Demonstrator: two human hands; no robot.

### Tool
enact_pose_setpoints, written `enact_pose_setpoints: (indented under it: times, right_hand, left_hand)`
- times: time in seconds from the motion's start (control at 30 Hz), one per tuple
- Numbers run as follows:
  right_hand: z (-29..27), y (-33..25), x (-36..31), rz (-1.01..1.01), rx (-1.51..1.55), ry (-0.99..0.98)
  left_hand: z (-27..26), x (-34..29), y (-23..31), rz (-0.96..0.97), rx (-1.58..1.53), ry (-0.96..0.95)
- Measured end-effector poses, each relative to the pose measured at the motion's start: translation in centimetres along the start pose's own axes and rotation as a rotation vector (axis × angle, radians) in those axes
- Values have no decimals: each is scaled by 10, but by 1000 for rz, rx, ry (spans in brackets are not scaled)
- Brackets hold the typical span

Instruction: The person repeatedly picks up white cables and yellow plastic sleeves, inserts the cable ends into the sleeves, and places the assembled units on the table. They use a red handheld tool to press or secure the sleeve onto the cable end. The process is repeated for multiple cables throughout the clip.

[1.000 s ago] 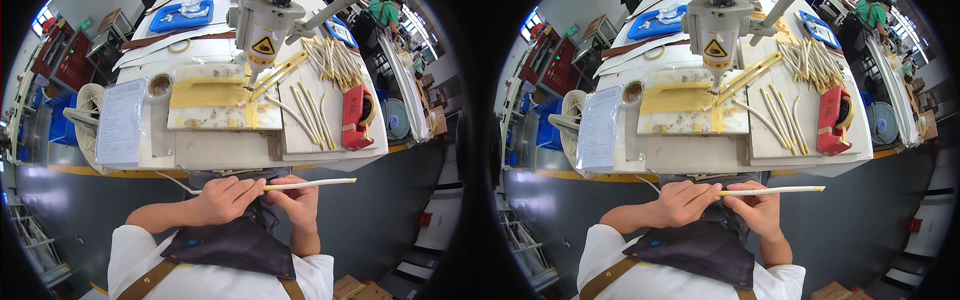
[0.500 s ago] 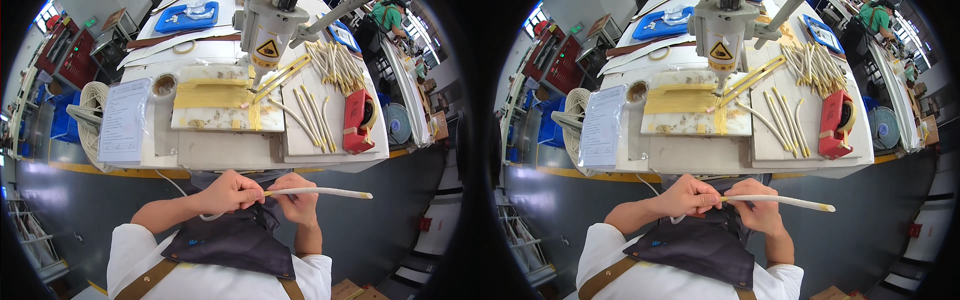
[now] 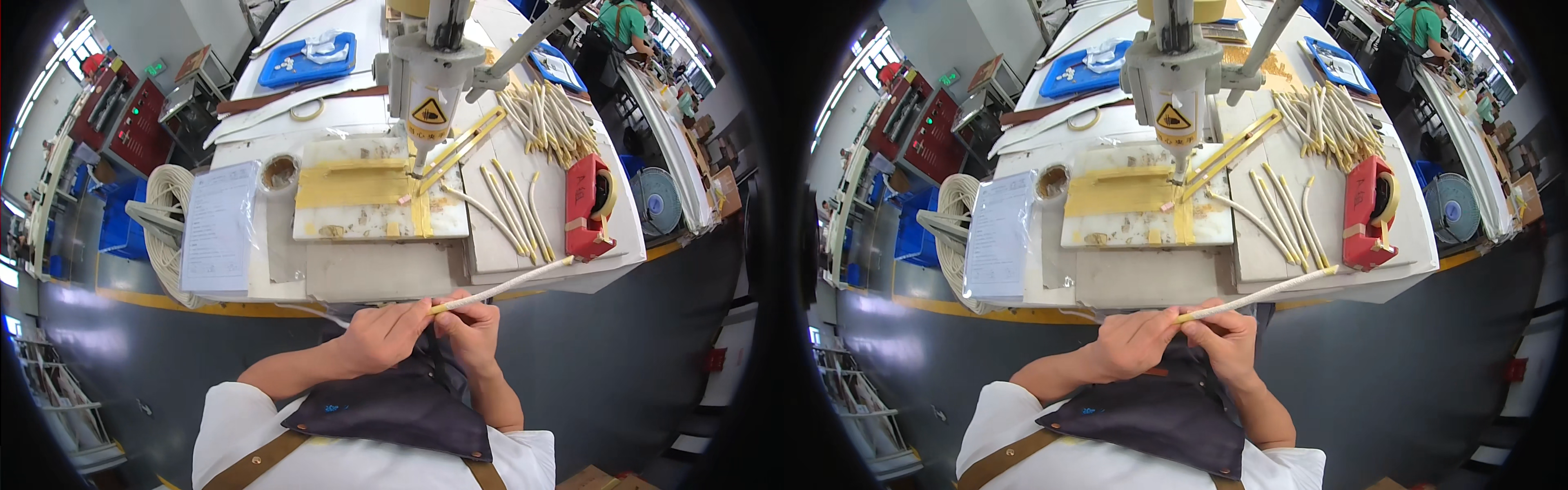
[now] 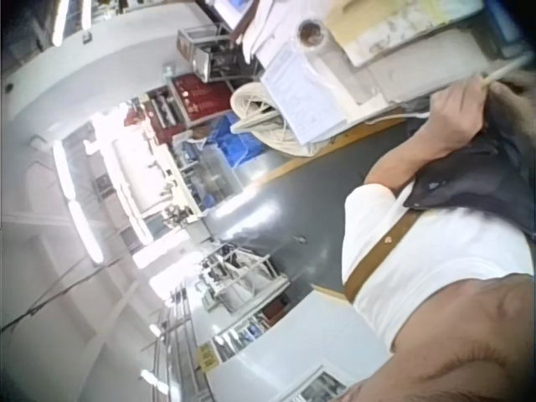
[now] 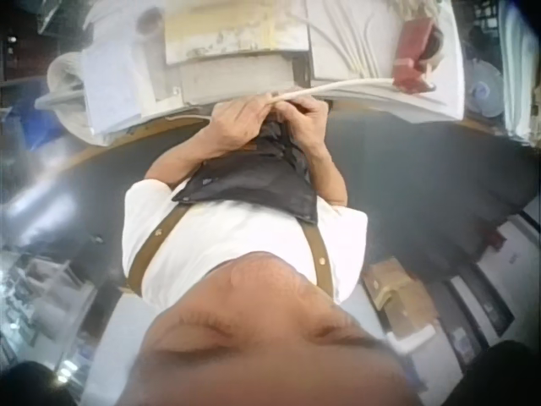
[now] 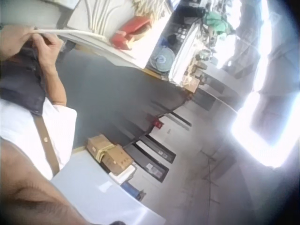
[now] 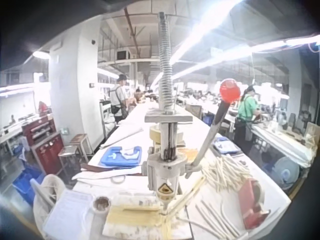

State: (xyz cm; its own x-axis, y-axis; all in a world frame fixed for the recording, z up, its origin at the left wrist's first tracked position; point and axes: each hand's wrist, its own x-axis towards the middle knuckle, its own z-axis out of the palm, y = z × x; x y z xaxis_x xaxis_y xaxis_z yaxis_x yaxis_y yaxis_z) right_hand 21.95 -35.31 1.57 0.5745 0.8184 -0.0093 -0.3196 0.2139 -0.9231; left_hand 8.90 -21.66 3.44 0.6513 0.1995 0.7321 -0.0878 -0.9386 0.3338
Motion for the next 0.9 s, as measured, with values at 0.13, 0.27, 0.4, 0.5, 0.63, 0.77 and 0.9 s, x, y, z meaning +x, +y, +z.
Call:
enact_pose_setpoints:
  times: [0.13,0.27,0.4,0.5,0.63,0.77,0.9]
  right_hand:
    - [16,2,11,152,65,50]
    - [17,12,18,81,335,-111]
    - [13,-1,34,-16,196,-97]
    - [1,-15,57,23,-19,65]
    - [4,-30,98,45,-123,223]
    - [-9,-28,134,-6,-277,196]
    - [-22,-17,168,-30,-480,262]
  left_hand:
    - [-18,7,-3,-559,-540,-373]
    - [-29,15,-18,-1132,-1182,-625]
    - [-33,13,-27,-1174,-1155,-615]
    - [-35,13,-29,-1182,-955,-445]
    - [-38,5,-42,-892,-540,-160]
    - [-32,3,-58,-807,-384,-121]
    - [-12,18,-76,-506,-98,-131]
